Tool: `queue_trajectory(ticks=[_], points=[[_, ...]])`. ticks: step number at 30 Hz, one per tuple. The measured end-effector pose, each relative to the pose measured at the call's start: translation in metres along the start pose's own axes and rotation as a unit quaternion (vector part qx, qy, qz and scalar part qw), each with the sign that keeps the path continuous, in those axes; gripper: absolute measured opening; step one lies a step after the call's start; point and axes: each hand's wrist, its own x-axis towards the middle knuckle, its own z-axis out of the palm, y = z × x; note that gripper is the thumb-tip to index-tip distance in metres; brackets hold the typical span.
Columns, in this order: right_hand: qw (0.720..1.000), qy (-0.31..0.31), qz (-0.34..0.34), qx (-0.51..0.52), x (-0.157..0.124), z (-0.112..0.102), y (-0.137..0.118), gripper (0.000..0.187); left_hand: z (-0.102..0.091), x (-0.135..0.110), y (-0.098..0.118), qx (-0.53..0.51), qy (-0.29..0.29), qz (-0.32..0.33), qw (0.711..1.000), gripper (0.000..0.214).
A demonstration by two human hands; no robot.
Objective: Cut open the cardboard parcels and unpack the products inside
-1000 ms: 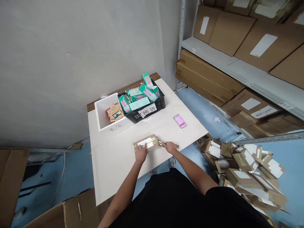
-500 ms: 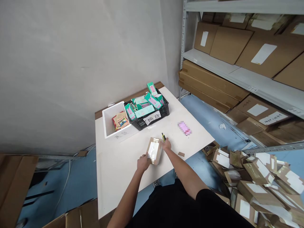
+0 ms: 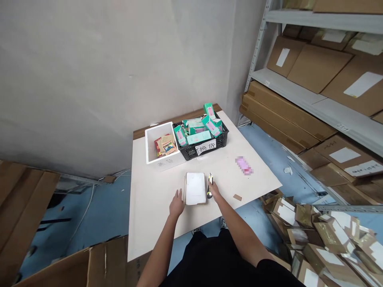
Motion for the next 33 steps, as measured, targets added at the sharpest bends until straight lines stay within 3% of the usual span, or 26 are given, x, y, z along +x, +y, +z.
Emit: queue_trajectory(ticks=[3,7,10,14,17,19,21,23,26,28,33], points=[[0.999,0.006,0.021,-0.023,-0.012,0.021,0.006,0.045,0.013,-0.005,-0.006,0.007,-0.009,0.089,0.996,0.100],[1.000,-0.021,0.022,0.003,-0.031,0.052,-0.001,0.041,0.030,-0.008,-0.022,0.007,-0.058,0.112,0.992,0.106],[0.998,-0.060,-0.002,0.029,-0.046,0.079,-0.018,0.043,0.030,-0.003,-0.048,-0.049,-0.057,0.081,0.994,0.099],[0.986,-0.128,-0.029,0.105,-0.065,0.110,-0.045,0.036,0.021,0.004,-0.101,-0.116,-0.066,0.010,0.991,0.074],[0.987,-0.123,-0.033,0.102,-0.078,0.123,-0.056,0.030,0.016,0.004,-0.138,-0.129,-0.052,-0.037,0.990,0.066],[0.990,-0.115,-0.030,0.079,-0.085,0.128,-0.056,0.031,0.010,0.006,-0.152,-0.148,-0.001,-0.058,0.987,0.066],[0.992,-0.104,-0.029,0.063,-0.091,0.129,-0.050,0.032,0.000,0.011,-0.155,-0.174,0.065,-0.037,0.982,0.065],[0.995,-0.083,-0.034,0.052,-0.094,0.130,-0.043,0.034,-0.014,0.020,-0.150,-0.183,0.096,0.029,0.978,0.069],[0.997,-0.057,-0.046,0.015,-0.098,0.127,-0.034,0.030,-0.034,0.036,-0.137,-0.136,0.030,0.117,0.983,0.102],[0.996,-0.051,-0.059,-0.032,-0.100,0.125,-0.032,0.035,-0.040,0.044,-0.128,-0.103,-0.022,0.132,0.986,0.120],[0.972,-0.057,-0.113,-0.196,-0.101,0.130,-0.047,0.064,-0.023,0.042,-0.104,-0.108,-0.012,0.116,0.987,0.123]])
